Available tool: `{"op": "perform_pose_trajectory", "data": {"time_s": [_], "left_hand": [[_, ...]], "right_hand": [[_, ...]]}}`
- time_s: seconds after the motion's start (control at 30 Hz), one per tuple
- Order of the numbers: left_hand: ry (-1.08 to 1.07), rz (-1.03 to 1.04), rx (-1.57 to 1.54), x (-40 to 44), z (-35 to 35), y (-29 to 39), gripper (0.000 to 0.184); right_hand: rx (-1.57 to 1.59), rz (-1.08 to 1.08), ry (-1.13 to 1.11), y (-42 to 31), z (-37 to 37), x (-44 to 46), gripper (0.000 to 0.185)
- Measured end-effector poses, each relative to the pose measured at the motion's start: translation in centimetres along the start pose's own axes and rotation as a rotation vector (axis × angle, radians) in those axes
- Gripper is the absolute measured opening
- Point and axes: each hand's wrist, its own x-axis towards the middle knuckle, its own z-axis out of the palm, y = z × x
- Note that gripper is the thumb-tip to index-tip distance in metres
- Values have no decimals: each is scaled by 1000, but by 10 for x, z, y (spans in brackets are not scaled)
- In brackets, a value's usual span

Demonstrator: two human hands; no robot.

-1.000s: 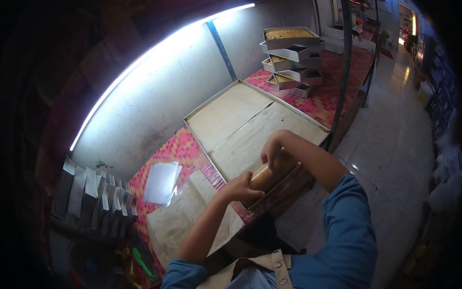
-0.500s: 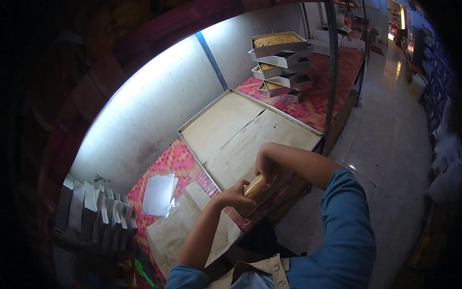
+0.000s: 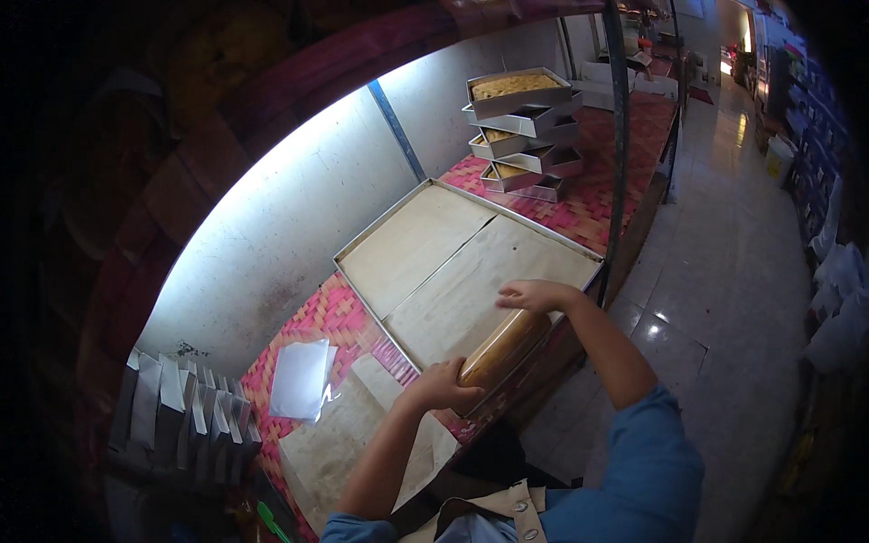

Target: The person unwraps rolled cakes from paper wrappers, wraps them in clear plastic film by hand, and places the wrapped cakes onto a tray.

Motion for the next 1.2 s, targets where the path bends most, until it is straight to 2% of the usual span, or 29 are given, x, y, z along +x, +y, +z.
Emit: {"op": "perform_pose_trajectory", "data": {"time_s": [0.03, 0.1, 0.17, 0.37, 0.47, 0.5, 0.53, 0.57, 0.63, 0.7, 0.77, 0.8, 0.83, 0.9, 0.93, 1.0, 1.03, 1.07, 1.1, 1.17, 1.2], "left_hand": [[0, -17, -21, -2, -1, 1, 86], [-1, -26, -34, -7, -1, 5, 89], [88, -53, 29, -12, 0, 12, 93], [53, -58, 162, -26, -5, 30, 100], [125, -28, 171, -32, 7, 22, 107], [147, -18, 161, -34, 8, 19, 109], [83, -46, 133, -36, 7, 17, 114], [107, -39, 141, -40, 10, 16, 114], [251, 21, 317, -50, 19, 14, 116], [240, 10, 363, -60, 19, 17, 119], [382, 54, 451, -70, 18, 28, 117], [386, 54, 453, -74, 17, 32, 117], [468, 92, 411, -77, 15, 36, 113], [559, 126, 359, -84, 11, 47, 110], [619, 180, 313, -90, 8, 55, 104], [692, 220, 250, -98, 0, 71, 98], [711, 325, 142, -100, -6, 80, 92], [731, 432, 32, -103, -12, 90, 87], [742, 416, 8, -106, -20, 102, 87], [662, 601, -194, -113, -42, 126, 80], [611, 661, -294, -112, -53, 137, 77]], "right_hand": [[-4, -2, 4, 11, 7, -5, 68], [511, 101, 114, 17, 16, -14, 67], [476, 47, 160, 14, 20, -19, 69], [339, -12, 73, 12, 21, -17, 70], [-7, -115, 389, 0, 18, -28, 47], [-19, -129, 408, -12, 7, -34, 47], [-40, -322, 765, -25, -9, -41, 37], [-56, -523, 1115, -44, -25, -51, 28], [368, -684, 1462, -109, -56, -79, 17], [128, -741, 1703, -180, -84, -112, 14], [3, -826, 1682, -227, -118, -123, 19], [-76, -787, 1669, -236, -143, -116, 25], [-156, -746, 1652, -244, -165, -107, 30], [-271, -502, 1598, -265, -193, -95, 32], [-273, -509, 1586, -271, -205, -92, 32], [1, -490, 1274, -277, -218, -88, 28], [49, -640, 1325, -276, -214, -84, 26], [24, -643, 1361, -273, -212, -85, 25], [-2, -647, 1391, -268, -213, -87, 25], [389, -954, 1189, -259, -198, -111, 21], [575, -1092, 1006, -246, -200, -125, 25]]}}
